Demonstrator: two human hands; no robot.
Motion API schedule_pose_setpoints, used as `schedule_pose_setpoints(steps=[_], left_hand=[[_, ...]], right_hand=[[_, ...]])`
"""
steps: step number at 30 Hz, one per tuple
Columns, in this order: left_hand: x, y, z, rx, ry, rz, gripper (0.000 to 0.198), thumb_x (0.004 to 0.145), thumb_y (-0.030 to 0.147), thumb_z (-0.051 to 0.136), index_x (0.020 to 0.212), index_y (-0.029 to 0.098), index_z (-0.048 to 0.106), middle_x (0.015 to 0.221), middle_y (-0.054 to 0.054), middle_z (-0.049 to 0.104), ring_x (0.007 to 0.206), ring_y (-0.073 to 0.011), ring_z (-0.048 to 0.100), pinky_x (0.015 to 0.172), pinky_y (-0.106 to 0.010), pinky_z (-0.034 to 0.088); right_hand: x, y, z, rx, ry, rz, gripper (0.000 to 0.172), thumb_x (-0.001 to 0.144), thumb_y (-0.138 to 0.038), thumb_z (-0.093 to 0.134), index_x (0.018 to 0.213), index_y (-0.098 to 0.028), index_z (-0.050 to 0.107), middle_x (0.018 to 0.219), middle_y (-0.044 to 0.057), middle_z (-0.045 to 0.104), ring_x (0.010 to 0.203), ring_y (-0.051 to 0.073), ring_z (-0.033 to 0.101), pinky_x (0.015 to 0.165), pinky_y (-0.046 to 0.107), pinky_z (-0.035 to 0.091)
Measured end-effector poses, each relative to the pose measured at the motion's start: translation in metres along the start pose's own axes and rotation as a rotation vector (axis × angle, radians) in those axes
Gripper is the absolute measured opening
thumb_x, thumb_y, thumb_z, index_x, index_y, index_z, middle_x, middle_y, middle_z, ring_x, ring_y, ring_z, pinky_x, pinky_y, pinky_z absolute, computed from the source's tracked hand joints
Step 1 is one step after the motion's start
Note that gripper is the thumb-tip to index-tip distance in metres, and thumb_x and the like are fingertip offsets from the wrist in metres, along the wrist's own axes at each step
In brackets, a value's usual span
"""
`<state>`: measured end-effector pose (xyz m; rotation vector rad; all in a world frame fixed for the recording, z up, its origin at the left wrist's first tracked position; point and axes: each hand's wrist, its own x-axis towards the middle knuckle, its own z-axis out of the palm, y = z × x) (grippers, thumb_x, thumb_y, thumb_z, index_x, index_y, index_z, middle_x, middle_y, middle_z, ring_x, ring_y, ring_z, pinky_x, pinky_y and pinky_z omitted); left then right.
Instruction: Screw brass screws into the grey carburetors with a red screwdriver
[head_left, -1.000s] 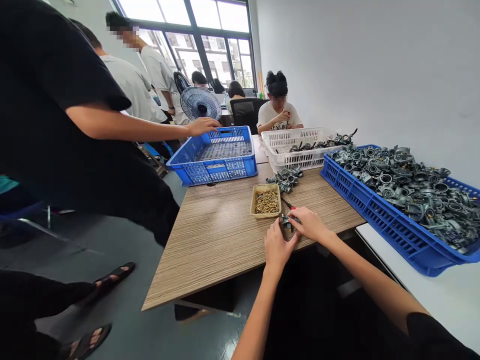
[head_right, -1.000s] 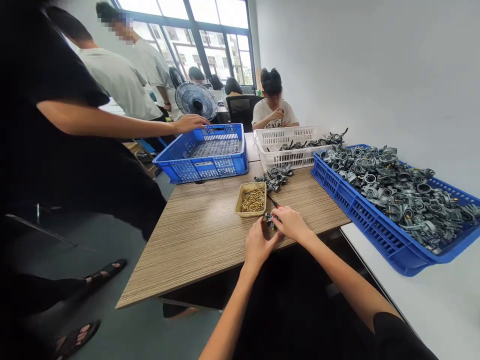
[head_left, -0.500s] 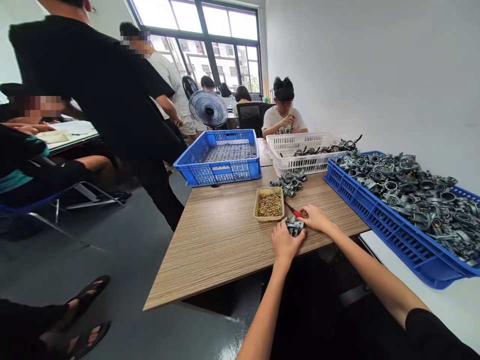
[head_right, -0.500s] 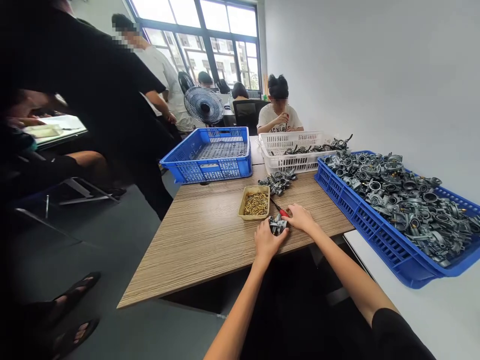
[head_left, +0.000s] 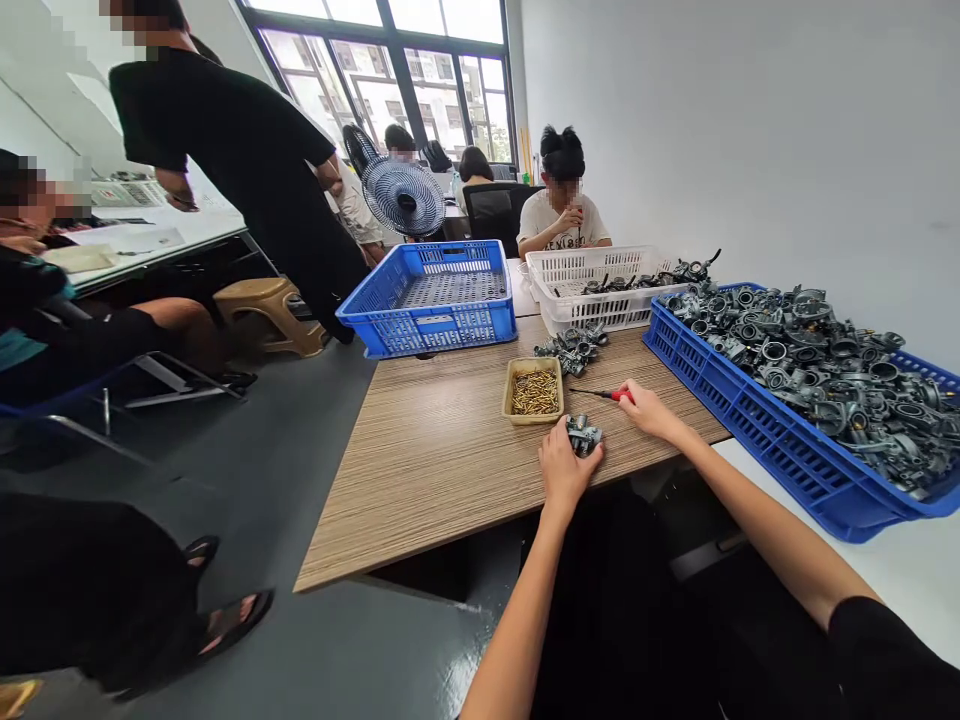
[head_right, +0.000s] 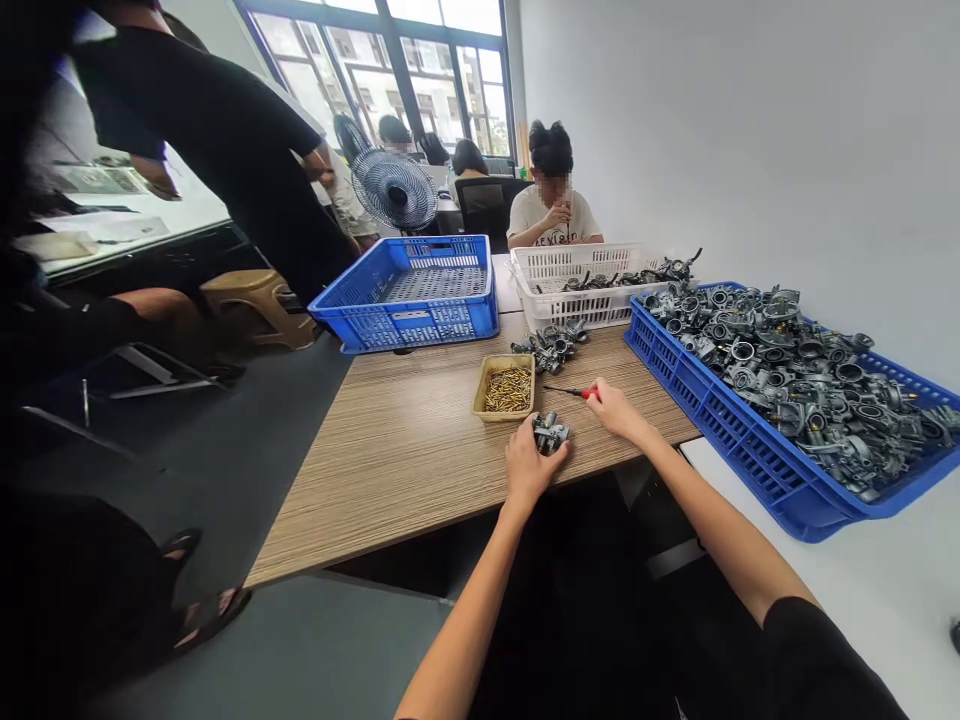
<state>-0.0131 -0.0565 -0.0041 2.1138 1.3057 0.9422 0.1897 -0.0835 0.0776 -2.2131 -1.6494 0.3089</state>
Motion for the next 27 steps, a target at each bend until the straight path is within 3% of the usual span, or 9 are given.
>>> schedule_pose_setpoints(steps=[5,10,14,20,27], left_hand=[[0.000,-0.001,0.003,0.002,0.022,0.019,0.075,0.081,0.041,0.079,0.147,0.019,0.051,0.136,-0.015,0.068,0.122,-0.0328,0.065,0.104,-0.044,0.050],[-0.001,0.002,0.000,-0.049,0.006,0.063,0.076,0.084,0.036,0.076,0.152,0.021,0.045,0.144,-0.014,0.063,0.132,-0.0309,0.061,0.104,-0.042,0.051],[-0.003,0.005,-0.003,-0.080,-0.012,0.081,0.077,0.085,0.031,0.074,0.154,0.022,0.041,0.148,-0.014,0.060,0.137,-0.0296,0.059,0.105,-0.042,0.051],[-0.003,0.007,-0.006,-0.089,-0.031,0.076,0.077,0.084,0.029,0.073,0.154,0.022,0.041,0.149,-0.014,0.060,0.137,-0.0298,0.059,0.106,-0.043,0.051],[-0.002,0.009,-0.007,-0.081,-0.038,0.063,0.079,0.082,0.028,0.074,0.154,0.022,0.041,0.149,-0.015,0.060,0.136,-0.0311,0.059,0.105,-0.044,0.052]], right_hand=[[-0.032,0.016,-0.060,0.118,0.168,-0.208,0.031,0.099,-0.028,0.041,0.117,-0.017,0.063,0.107,0.010,0.074,0.089,0.023,0.068,0.083,0.033,0.050],[-0.075,0.006,-0.100,0.123,0.123,-0.355,0.033,0.101,-0.029,0.046,0.127,-0.020,0.064,0.115,0.009,0.073,0.090,0.021,0.068,0.076,0.033,0.054],[-0.096,-0.013,-0.110,0.022,0.053,-0.480,0.035,0.104,-0.025,0.045,0.135,-0.022,0.063,0.119,0.010,0.070,0.101,0.022,0.068,0.086,0.035,0.057],[-0.105,-0.025,-0.112,-0.147,0.048,-0.566,0.039,0.105,-0.020,0.044,0.139,-0.025,0.062,0.123,0.011,0.068,0.113,0.025,0.066,0.098,0.041,0.058],[-0.110,-0.027,-0.111,-0.428,0.104,-0.667,0.074,0.086,0.006,0.037,0.151,-0.026,0.055,0.131,0.010,0.066,0.117,0.024,0.064,0.097,0.041,0.060]])
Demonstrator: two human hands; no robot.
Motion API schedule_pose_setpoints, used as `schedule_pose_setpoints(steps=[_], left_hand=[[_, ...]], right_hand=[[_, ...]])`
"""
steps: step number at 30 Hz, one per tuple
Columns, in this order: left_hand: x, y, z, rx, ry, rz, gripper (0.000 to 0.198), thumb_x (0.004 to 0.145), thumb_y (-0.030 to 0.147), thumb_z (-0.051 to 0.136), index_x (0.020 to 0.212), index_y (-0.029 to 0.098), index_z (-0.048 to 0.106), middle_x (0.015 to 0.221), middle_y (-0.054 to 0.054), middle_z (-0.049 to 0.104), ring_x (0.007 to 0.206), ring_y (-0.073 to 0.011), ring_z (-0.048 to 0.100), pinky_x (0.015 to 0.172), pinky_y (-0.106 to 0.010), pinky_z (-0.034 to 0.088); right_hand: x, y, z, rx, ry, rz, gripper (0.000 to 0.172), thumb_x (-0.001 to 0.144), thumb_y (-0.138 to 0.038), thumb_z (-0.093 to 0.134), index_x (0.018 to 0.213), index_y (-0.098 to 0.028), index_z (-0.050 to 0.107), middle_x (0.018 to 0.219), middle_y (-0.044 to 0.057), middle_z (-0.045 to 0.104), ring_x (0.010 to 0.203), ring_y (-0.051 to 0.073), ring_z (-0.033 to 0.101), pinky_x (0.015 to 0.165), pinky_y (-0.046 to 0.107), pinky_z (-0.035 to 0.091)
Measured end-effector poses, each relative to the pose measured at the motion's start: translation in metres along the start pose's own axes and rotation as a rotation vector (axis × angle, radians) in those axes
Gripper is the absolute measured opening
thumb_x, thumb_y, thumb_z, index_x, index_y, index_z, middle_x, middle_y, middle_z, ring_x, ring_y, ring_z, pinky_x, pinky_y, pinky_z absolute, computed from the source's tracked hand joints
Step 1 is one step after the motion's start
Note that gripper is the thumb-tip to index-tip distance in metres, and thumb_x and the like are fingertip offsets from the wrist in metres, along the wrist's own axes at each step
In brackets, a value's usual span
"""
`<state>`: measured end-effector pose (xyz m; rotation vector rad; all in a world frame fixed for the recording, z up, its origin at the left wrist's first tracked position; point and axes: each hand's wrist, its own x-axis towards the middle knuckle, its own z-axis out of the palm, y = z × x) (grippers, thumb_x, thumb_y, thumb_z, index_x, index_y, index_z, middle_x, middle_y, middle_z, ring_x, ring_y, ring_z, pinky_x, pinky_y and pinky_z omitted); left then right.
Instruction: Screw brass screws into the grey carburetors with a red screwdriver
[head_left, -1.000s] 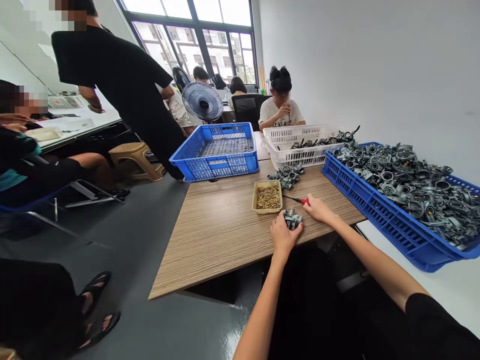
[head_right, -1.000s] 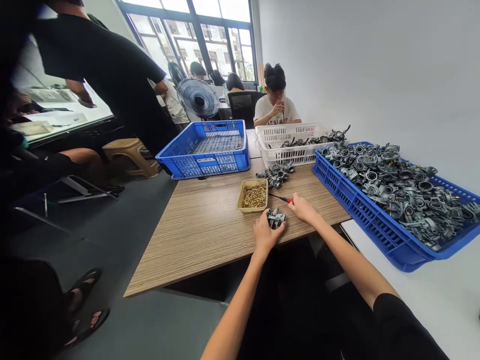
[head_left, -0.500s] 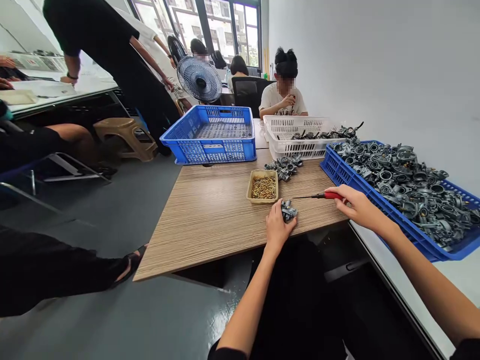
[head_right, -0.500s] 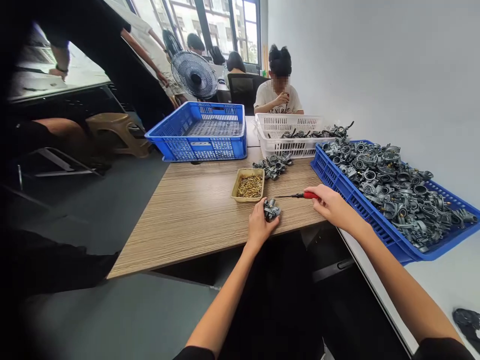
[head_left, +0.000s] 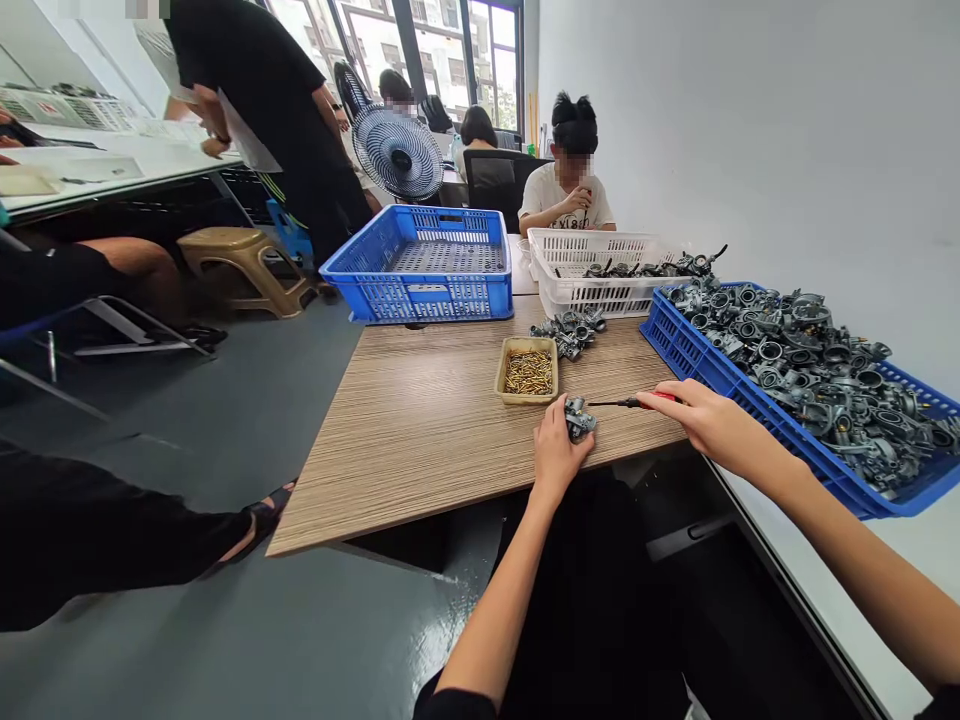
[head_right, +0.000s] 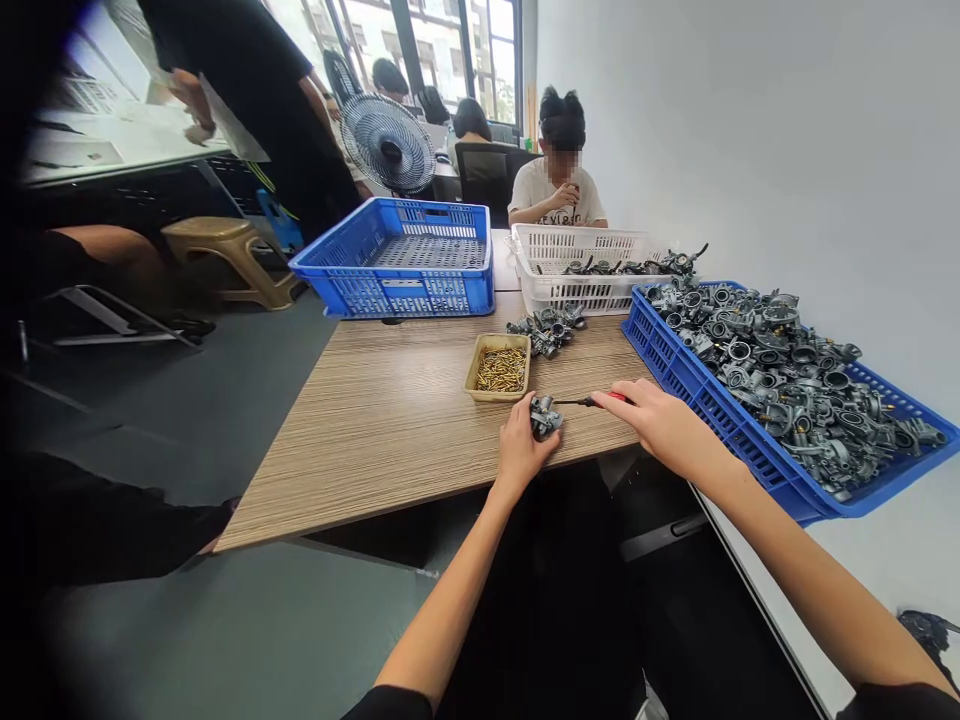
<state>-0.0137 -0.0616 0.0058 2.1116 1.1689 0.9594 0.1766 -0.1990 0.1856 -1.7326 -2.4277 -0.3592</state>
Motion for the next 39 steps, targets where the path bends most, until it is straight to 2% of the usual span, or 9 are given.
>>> schedule_pose_setpoints(steps=[6,13,20,28,39], left_hand=[[-0.001,0.001,-0.002,-0.001,0.011,0.013,0.079,0.083,0.028,0.074,0.154,0.023,0.042,0.148,-0.014,0.060,0.137,-0.0305,0.058,0.105,-0.043,0.052],[-0.001,0.003,-0.002,-0.022,0.004,-0.007,0.078,0.082,0.028,0.074,0.154,0.023,0.042,0.149,-0.014,0.060,0.136,-0.0306,0.059,0.106,-0.044,0.051],[-0.001,0.005,-0.005,-0.042,-0.018,-0.029,0.076,0.084,0.029,0.071,0.154,0.022,0.042,0.151,-0.016,0.058,0.139,-0.0317,0.057,0.108,-0.045,0.049],[-0.001,0.004,-0.004,-0.020,-0.008,-0.019,0.077,0.084,0.029,0.072,0.155,0.023,0.041,0.149,-0.015,0.059,0.138,-0.0319,0.058,0.105,-0.045,0.051],[-0.002,0.000,-0.002,-0.044,-0.009,0.012,0.077,0.084,0.028,0.071,0.154,0.021,0.040,0.151,-0.016,0.058,0.139,-0.0318,0.057,0.107,-0.046,0.051]], right_hand=[[0.004,-0.009,-0.005,-0.092,-0.005,-0.071,0.079,0.082,0.010,0.036,0.151,-0.023,0.056,0.131,0.011,0.067,0.115,0.024,0.064,0.097,0.039,0.060],[0.007,-0.011,0.004,-0.139,0.023,-0.076,0.082,0.079,0.011,0.037,0.150,-0.024,0.057,0.131,0.010,0.067,0.115,0.023,0.063,0.098,0.038,0.059],[0.010,-0.010,0.006,-0.160,0.005,-0.083,0.080,0.081,0.009,0.040,0.152,-0.025,0.055,0.135,0.010,0.066,0.115,0.024,0.062,0.098,0.040,0.059],[0.018,-0.015,-0.006,-0.135,-0.064,-0.108,0.076,0.085,0.006,0.043,0.154,-0.025,0.054,0.133,0.011,0.066,0.109,0.024,0.063,0.096,0.041,0.059],[0.031,-0.021,-0.011,-0.237,-0.088,-0.155,0.065,0.085,0.008,0.045,0.143,-0.019,0.059,0.122,0.011,0.066,0.103,0.024,0.061,0.090,0.036,0.058]])
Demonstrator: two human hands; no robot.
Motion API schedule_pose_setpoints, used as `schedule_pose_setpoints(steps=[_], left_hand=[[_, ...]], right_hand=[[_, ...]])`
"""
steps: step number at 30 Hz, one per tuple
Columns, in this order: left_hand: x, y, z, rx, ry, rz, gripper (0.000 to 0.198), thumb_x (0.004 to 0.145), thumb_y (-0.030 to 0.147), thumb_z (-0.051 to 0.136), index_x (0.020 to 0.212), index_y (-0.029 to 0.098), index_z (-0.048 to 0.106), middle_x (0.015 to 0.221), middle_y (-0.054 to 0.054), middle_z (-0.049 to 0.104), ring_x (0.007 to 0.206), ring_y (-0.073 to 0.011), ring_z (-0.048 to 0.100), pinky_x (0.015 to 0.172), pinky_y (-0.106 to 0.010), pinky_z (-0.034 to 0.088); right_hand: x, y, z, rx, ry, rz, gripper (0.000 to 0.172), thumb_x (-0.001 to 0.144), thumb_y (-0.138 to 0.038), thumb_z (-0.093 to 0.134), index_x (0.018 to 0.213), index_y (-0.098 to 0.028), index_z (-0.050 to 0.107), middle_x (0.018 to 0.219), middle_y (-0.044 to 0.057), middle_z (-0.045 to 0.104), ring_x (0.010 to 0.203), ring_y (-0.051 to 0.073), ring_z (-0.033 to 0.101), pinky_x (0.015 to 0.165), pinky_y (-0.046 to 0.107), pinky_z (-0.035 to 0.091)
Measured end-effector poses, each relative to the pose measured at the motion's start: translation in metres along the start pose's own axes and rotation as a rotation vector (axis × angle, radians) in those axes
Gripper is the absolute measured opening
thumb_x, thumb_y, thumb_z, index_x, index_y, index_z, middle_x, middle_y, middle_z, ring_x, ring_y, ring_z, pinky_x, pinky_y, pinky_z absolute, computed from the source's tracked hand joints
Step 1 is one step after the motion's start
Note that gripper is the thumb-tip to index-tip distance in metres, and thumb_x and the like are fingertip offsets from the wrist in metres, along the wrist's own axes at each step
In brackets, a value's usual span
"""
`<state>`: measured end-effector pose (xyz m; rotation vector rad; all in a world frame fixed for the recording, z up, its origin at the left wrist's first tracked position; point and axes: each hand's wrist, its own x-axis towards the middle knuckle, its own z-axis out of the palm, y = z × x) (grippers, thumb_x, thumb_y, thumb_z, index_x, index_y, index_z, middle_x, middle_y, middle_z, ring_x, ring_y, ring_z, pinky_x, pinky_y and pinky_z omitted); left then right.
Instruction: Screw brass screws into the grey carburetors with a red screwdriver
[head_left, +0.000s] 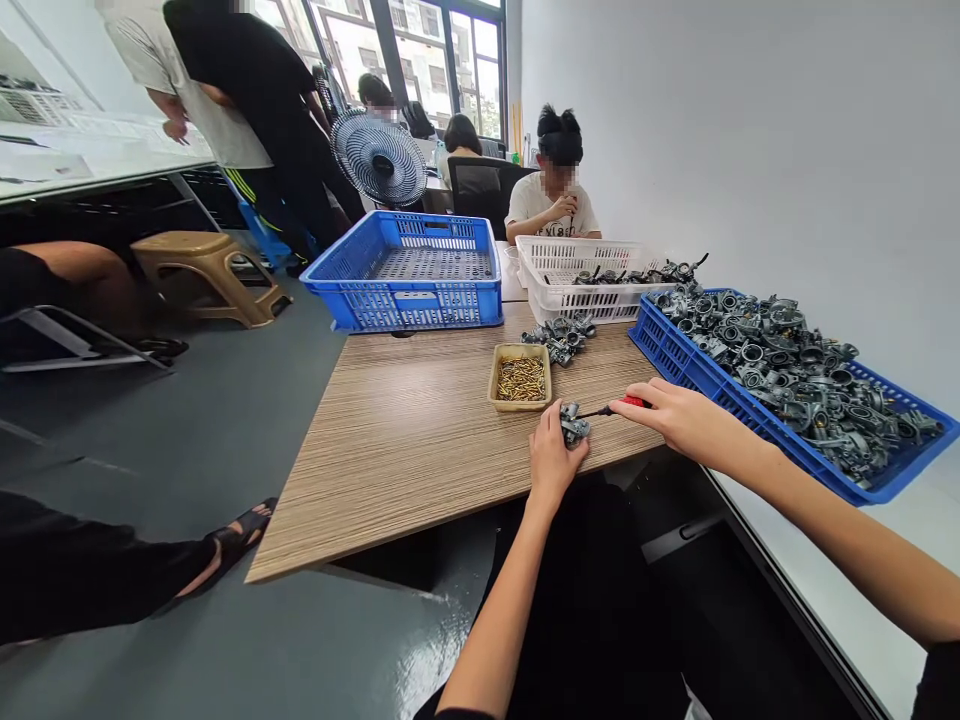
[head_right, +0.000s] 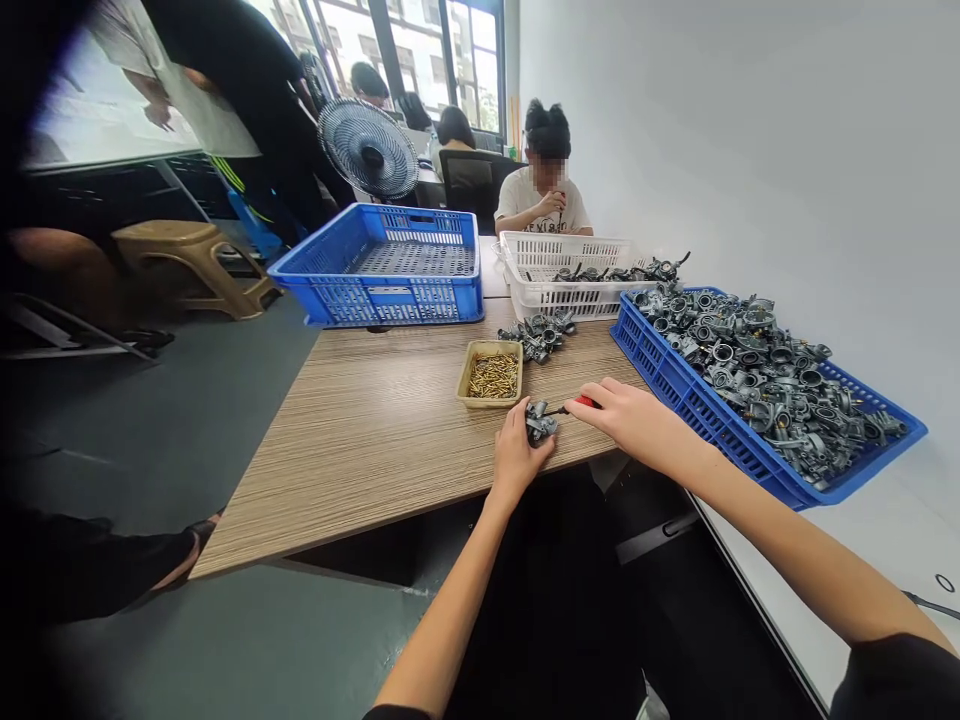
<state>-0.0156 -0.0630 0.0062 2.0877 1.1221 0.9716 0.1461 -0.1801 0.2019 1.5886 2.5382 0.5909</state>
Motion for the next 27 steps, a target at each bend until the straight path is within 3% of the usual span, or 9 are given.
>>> schedule_pose_setpoints(steps=[9,19,27], left_hand=[[-0.001,0.000,0.000,-0.009,0.002,0.006,0.078,0.084,0.028,0.072,0.155,0.022,0.040,0.150,-0.016,0.059,0.137,-0.0320,0.059,0.109,-0.047,0.050],[0.000,-0.002,0.000,-0.060,0.000,-0.019,0.080,0.080,0.025,0.072,0.154,0.021,0.042,0.151,-0.015,0.059,0.138,-0.0314,0.059,0.109,-0.046,0.051],[-0.002,-0.006,0.003,-0.072,0.026,-0.025,0.079,0.078,0.022,0.071,0.153,0.023,0.047,0.150,-0.014,0.061,0.138,-0.0304,0.060,0.111,-0.045,0.052]], right_hand=[[0.016,0.001,-0.005,-0.014,-0.049,0.008,0.061,0.086,0.006,0.049,0.140,-0.019,0.059,0.114,0.010,0.065,0.100,0.024,0.060,0.086,0.036,0.056],[0.025,0.002,-0.005,-0.037,0.035,-0.091,0.047,0.091,0.001,0.053,0.132,-0.019,0.062,0.117,0.009,0.065,0.096,0.023,0.059,0.089,0.037,0.055],[0.023,-0.009,0.000,-0.050,0.136,-0.062,0.057,0.078,0.006,0.058,0.129,-0.018,0.060,0.108,0.007,0.066,0.089,0.022,0.062,0.079,0.035,0.054]])
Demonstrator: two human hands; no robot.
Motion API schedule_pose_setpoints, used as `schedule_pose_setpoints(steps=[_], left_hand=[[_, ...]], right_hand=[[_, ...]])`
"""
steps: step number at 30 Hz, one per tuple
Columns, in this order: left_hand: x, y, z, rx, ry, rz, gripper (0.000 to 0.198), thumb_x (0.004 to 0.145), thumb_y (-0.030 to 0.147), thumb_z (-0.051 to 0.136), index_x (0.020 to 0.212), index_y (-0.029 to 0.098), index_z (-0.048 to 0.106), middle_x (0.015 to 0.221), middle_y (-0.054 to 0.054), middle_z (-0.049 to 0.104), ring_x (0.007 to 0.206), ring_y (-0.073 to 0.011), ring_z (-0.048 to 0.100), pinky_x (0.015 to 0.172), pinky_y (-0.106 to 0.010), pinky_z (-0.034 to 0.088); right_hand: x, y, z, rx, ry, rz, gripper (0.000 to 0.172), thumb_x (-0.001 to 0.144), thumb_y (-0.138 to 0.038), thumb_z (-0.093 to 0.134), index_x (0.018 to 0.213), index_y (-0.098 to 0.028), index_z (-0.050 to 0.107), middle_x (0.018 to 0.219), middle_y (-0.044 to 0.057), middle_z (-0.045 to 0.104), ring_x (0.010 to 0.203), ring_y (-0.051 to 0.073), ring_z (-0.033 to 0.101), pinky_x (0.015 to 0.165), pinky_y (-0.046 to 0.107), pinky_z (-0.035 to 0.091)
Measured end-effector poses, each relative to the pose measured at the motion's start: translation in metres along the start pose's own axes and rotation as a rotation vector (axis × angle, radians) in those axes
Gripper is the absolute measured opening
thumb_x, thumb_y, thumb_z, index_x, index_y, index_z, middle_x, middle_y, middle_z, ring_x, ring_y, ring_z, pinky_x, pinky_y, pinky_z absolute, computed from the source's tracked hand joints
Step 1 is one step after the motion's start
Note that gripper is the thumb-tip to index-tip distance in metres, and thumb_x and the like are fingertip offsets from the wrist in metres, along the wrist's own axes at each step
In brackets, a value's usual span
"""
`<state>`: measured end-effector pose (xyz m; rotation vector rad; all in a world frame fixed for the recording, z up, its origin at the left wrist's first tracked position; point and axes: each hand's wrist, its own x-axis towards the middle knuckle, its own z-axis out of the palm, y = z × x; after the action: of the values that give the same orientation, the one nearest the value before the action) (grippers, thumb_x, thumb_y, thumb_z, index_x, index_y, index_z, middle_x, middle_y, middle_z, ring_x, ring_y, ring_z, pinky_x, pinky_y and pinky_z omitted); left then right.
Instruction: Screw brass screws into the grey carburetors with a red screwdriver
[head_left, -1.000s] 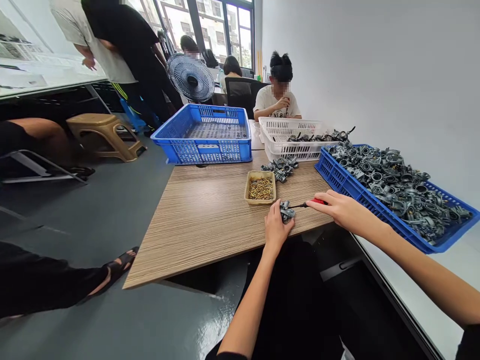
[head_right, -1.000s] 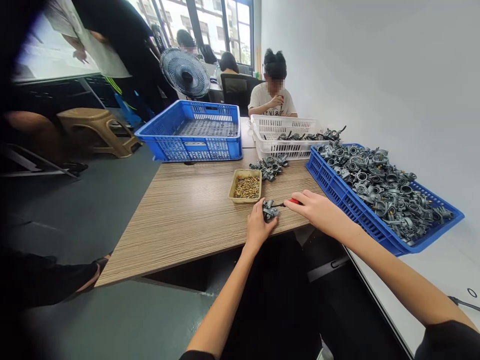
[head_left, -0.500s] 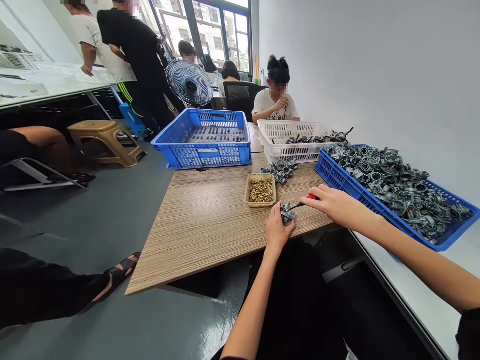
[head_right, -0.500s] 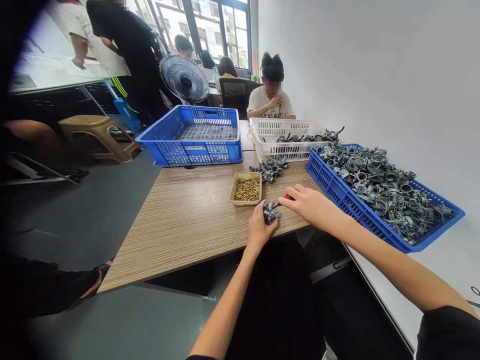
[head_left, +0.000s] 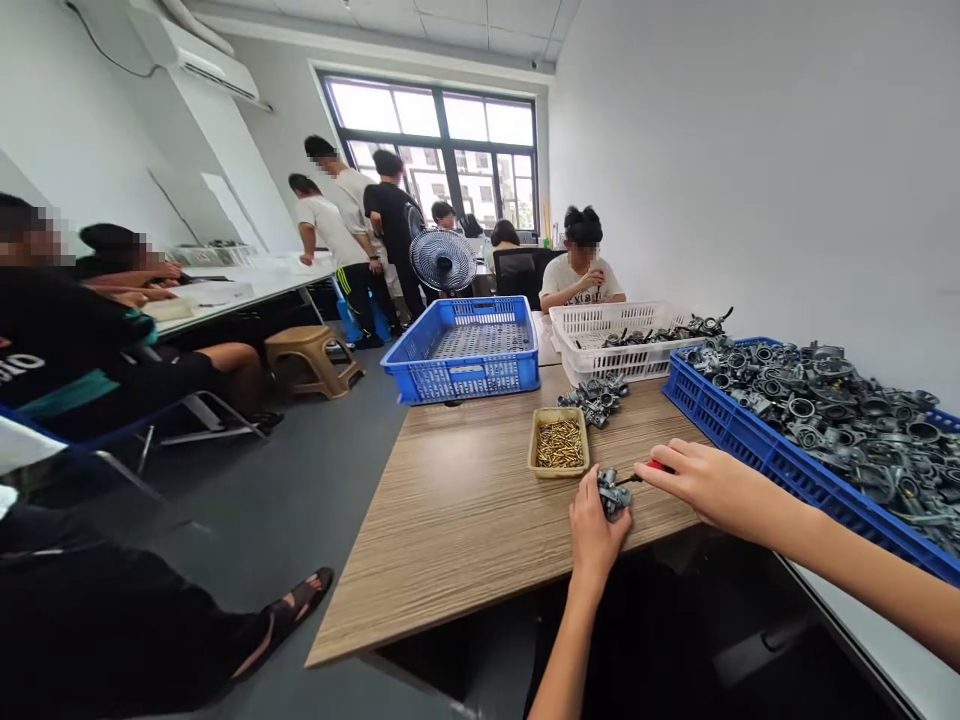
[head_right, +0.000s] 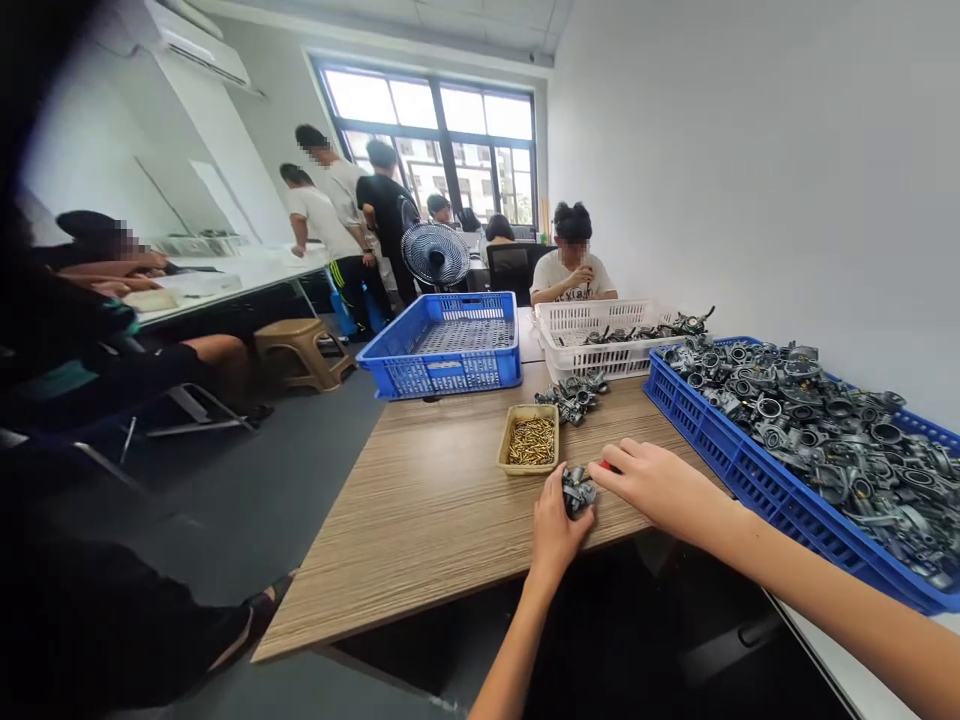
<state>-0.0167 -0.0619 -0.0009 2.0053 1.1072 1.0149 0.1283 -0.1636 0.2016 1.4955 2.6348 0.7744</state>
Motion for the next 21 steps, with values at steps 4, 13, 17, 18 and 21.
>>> schedule_pose_setpoints(steps=[4,13,17,18,21], left_hand=[[-0.0002,-0.0007,0.0000,-0.003,0.001,-0.009,0.080,0.077,0.022,0.071,0.154,0.024,0.047,0.150,-0.013,0.061,0.138,-0.0307,0.059,0.111,-0.045,0.052],[0.0001,-0.0035,0.0018,0.006,0.008,-0.003,0.080,0.077,0.023,0.071,0.153,0.022,0.046,0.149,-0.015,0.061,0.138,-0.0310,0.060,0.111,-0.046,0.051],[0.0005,-0.0030,0.0015,0.017,0.004,-0.008,0.082,0.076,0.023,0.071,0.154,0.022,0.046,0.149,-0.015,0.061,0.138,-0.0315,0.060,0.110,-0.045,0.052],[0.0007,-0.0028,0.0014,0.018,0.005,-0.010,0.082,0.076,0.023,0.071,0.154,0.023,0.047,0.149,-0.015,0.062,0.138,-0.0315,0.060,0.110,-0.045,0.052],[0.0007,-0.0024,0.0011,0.011,0.007,-0.008,0.081,0.076,0.022,0.071,0.154,0.022,0.047,0.148,-0.014,0.062,0.137,-0.0312,0.060,0.110,-0.045,0.052]], right_hand=[[0.0009,-0.0023,-0.0006,-0.003,0.004,0.025,0.056,0.075,0.007,0.058,0.125,-0.018,0.061,0.105,0.006,0.066,0.087,0.021,0.063,0.075,0.034,0.053],[0.0048,-0.0084,-0.0018,0.088,-0.057,0.134,0.014,0.099,-0.013,0.056,0.112,-0.018,0.058,0.087,0.004,0.069,0.073,0.020,0.066,0.064,0.031,0.045],[0.0065,-0.0075,-0.0034,0.226,-0.090,0.257,0.009,0.109,-0.027,0.048,0.104,-0.020,0.053,0.084,0.004,0.071,0.071,0.020,0.069,0.061,0.030,0.042],[0.0070,-0.0067,-0.0041,0.280,-0.091,0.266,0.006,0.108,-0.025,0.048,0.106,-0.021,0.052,0.090,0.005,0.073,0.077,0.020,0.071,0.063,0.030,0.043],[0.0084,-0.0038,-0.0043,0.370,-0.136,0.304,0.005,0.107,-0.019,0.046,0.105,-0.022,0.049,0.097,0.005,0.075,0.082,0.019,0.073,0.064,0.027,0.043]])
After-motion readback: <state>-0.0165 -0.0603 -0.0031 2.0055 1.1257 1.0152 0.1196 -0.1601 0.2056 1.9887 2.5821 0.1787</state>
